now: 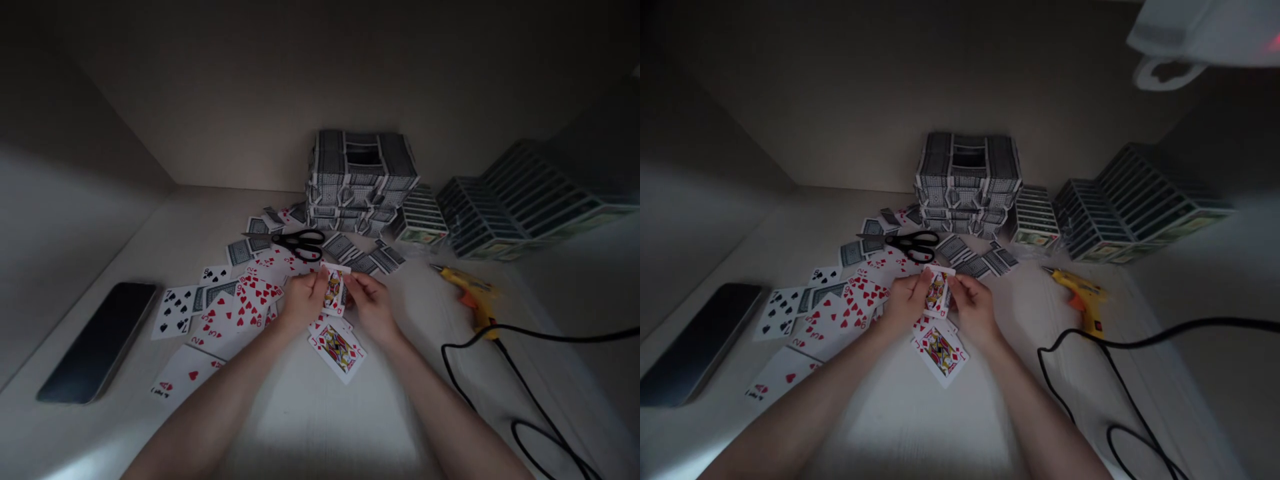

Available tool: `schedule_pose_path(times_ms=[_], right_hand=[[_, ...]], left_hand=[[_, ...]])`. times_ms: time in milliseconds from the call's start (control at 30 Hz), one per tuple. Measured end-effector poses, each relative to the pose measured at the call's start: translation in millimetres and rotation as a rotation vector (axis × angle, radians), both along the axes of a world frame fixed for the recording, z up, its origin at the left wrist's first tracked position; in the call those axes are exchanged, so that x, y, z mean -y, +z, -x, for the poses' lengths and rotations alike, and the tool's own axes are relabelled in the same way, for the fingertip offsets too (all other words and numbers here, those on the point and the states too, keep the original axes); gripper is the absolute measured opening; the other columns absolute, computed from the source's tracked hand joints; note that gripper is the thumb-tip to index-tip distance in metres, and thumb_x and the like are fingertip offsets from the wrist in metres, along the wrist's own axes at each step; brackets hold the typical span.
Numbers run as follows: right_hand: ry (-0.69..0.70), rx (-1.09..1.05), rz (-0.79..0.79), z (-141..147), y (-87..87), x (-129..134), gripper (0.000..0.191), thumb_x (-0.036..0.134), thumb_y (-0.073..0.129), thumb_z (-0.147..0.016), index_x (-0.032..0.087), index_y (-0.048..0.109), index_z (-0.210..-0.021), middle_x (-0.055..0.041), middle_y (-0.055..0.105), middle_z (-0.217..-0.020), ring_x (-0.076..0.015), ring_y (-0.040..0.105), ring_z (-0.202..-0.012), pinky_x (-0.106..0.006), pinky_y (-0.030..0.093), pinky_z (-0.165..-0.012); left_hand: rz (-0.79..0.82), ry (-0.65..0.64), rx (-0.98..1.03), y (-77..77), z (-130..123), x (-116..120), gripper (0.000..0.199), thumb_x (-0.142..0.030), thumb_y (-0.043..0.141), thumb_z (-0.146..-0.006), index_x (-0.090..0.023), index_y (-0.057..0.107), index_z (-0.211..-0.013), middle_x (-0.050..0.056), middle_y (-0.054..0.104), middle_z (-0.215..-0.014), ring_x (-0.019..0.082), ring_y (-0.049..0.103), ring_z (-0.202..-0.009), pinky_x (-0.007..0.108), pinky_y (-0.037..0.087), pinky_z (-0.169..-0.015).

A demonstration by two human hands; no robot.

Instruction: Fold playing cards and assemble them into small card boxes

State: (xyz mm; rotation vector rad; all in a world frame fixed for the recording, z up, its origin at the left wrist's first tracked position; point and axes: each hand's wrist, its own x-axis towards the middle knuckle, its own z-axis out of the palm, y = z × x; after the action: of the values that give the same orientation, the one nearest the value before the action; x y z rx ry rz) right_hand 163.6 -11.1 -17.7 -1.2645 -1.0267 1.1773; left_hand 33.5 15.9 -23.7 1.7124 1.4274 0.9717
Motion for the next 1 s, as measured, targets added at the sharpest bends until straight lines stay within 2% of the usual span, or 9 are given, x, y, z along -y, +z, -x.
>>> schedule_pose_path(times_ms=[167,300,400,567,800,1000], right_hand=[[-0.032,-0.01,-0.009,-3,-4.1,-1,0.029,0.044,0.058,-0.074,0.016,0.061,-0.066,0.0037,0.049,-0.053,-0.0089,0.041,-0.047,-0.021,0.034,-0.043],[-0.032,-0.01,-0.047,-4,-8.5,-2,0.027,0.042,0.056,-0.077,0.016,0.065,-0.079,0.0016,0.056,-0.062,-0.0105,0.046,-0.053,-0.021,0.037,-0.047],[-0.034,0.018,-0.079,-5,-11.6,-3,0.028,0.04,0.055,-0.079,0.017,0.066,-0.091,-0.001,0.063,-0.074,-0.0136,0.054,-0.064,-0.024,0.043,-0.058],[-0.012,0.015,-0.094,-5,-11.5,-3,0.03,0.038,0.055,-0.078,0.02,0.065,-0.1,-0.003,0.067,-0.09,-0.0175,0.059,-0.078,-0.028,0.047,-0.069],[-0.02,-0.043,-0.065,-9,-9.4,-4,0.024,0.035,0.059,-0.076,0.021,0.067,-0.093,-0.0015,0.069,-0.084,-0.0169,0.06,-0.076,-0.03,0.047,-0.071],[0.007,-0.109,0.006,-10,-9.7,-3,0.024,0.036,0.06,-0.074,0.02,0.066,-0.091,-0.0022,0.068,-0.082,-0.0178,0.06,-0.074,-0.029,0.046,-0.063]], left_hand=[[0.011,-0.02,0.007,-1.0,0,-2,0.041,-0.045,0.04,-0.083,-0.016,0.049,-0.056,-0.003,0.045,-0.05,0.009,0.04,-0.05,0.02,0.029,-0.047],[0.048,-0.076,0.196,-0.5,2,-3,0.024,-0.038,0.045,-0.083,-0.019,0.059,-0.087,-0.001,0.059,-0.07,0.011,0.051,-0.063,0.02,0.039,-0.057],[0.105,-0.106,0.334,-0.9,2,-2,0.023,-0.033,0.048,-0.081,-0.02,0.057,-0.097,0.0,0.062,-0.075,0.012,0.055,-0.065,0.021,0.042,-0.059],[0.211,-0.077,0.532,-3.5,1,-4,0.015,-0.03,0.051,-0.077,-0.02,0.054,-0.089,-0.003,0.06,-0.068,0.011,0.053,-0.058,0.02,0.041,-0.054],[0.282,-0.076,0.623,3.8,0,-4,0.011,-0.029,0.055,-0.072,-0.019,0.052,-0.075,-0.005,0.056,-0.062,0.009,0.051,-0.055,0.019,0.04,-0.053],[0.306,-0.111,0.657,8.4,0,-4,0.023,-0.026,0.054,-0.073,-0.02,0.057,-0.095,-0.002,0.063,-0.076,0.012,0.056,-0.066,0.021,0.044,-0.06]])
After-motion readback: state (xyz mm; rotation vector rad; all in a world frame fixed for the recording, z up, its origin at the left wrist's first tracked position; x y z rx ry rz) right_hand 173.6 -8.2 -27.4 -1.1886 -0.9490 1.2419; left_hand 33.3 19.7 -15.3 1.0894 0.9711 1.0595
